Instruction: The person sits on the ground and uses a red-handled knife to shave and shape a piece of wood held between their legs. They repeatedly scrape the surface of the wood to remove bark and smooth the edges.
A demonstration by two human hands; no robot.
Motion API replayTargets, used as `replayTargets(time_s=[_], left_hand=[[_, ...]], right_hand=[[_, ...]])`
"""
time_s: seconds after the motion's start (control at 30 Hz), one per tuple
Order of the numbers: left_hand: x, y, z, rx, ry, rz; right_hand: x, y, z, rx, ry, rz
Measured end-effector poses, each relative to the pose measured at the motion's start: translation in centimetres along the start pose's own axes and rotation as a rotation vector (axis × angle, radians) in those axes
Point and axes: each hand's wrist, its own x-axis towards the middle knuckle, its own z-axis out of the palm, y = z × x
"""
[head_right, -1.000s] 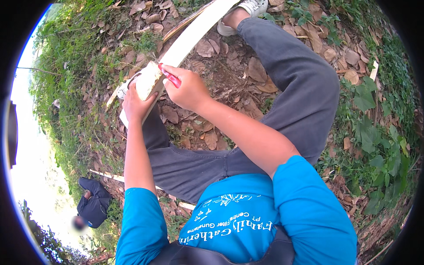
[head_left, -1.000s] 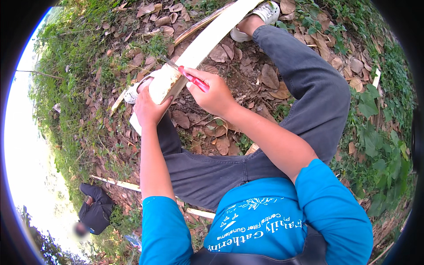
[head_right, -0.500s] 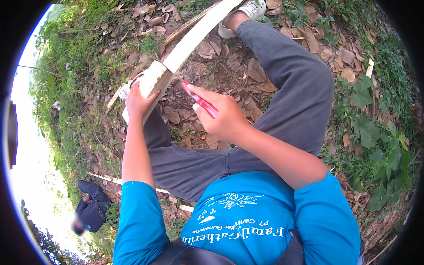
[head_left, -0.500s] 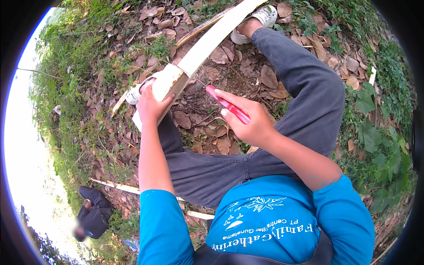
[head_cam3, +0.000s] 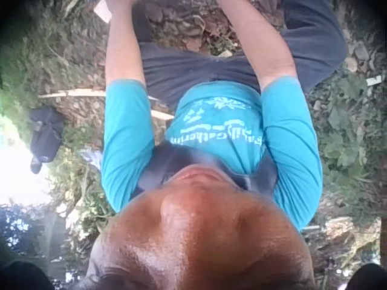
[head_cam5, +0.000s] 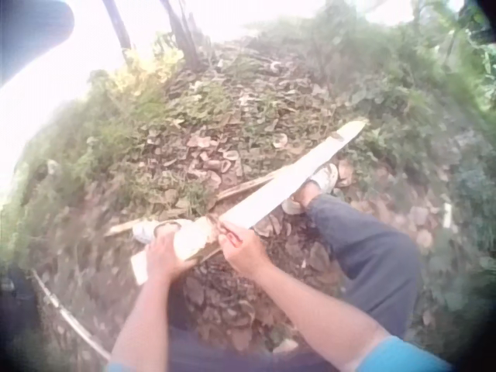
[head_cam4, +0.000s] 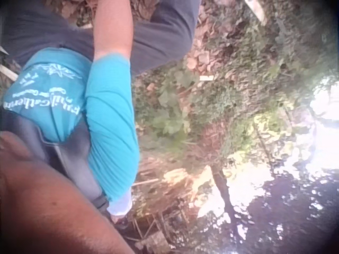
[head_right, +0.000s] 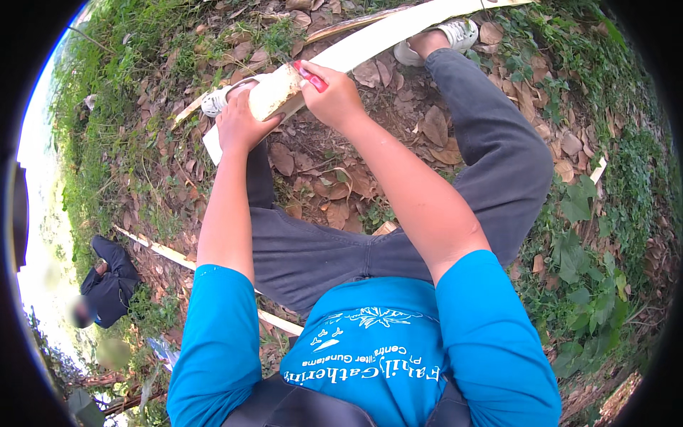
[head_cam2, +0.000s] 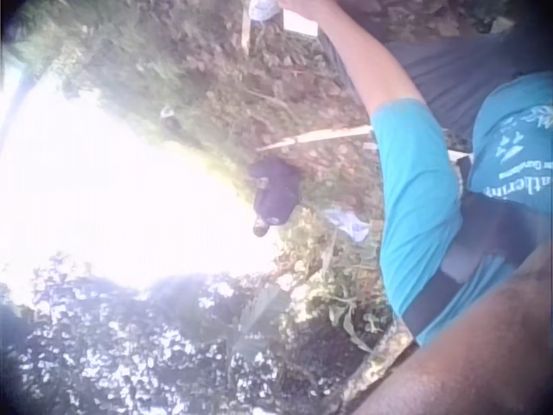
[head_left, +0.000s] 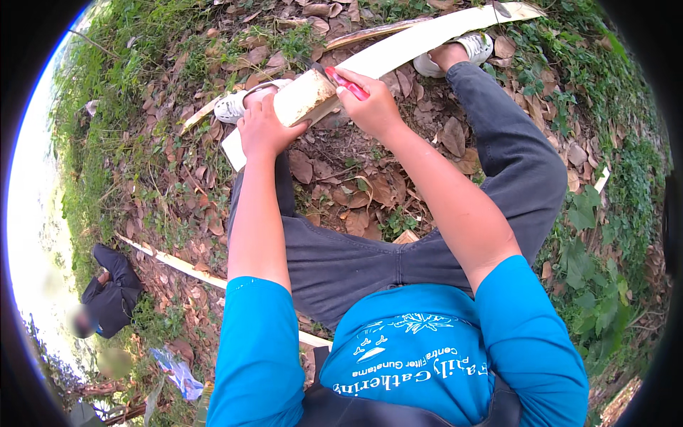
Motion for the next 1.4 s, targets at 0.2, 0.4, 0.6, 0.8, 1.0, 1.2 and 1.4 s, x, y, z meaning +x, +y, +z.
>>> replayTargets(time_s=[0.2, 0.4, 0.6, 0.8, 1.0, 1.2, 1.4], left_hand=[[1.0, -2.6, 1.3, -0.057, -0.028, 0.019], [0.5, -1.5, 1.5, 0.0, 0.021, 0.026], [0.9, -1.4, 1.5, 0.05, 0.01, 0.02], [1.4, -1.8, 1.2, -0.011, -0.028, 0.028], [0.8, -1.3, 1.1, 0.024, -0.017, 0.012], [-0.2, -0.1, 0.6, 0.022, -0.05, -0.045], [0.2, -0.5, 0.4, 0.021, -0.022, -0.01]], right_hand=[[-11.3, -2.5, -5.0, 0.142, -0.099, 0.134], [-15.8, -9.6, -10.9, 0.083, -0.055, 0.206], [-12.1, -11.9, -10.2, 0.113, -0.061, 0.253], [-12.8, -10.3, -10.9, 0.106, -0.136, 0.212], [-13.8, -7.2, -8.7, 0.151, -0.084, 0.123], [-3.9, -0.5, -1.7, 0.082, 0.023, -0.011], [1.8, 0.9, 0.8, 0.073, -0.021, 0.045]])
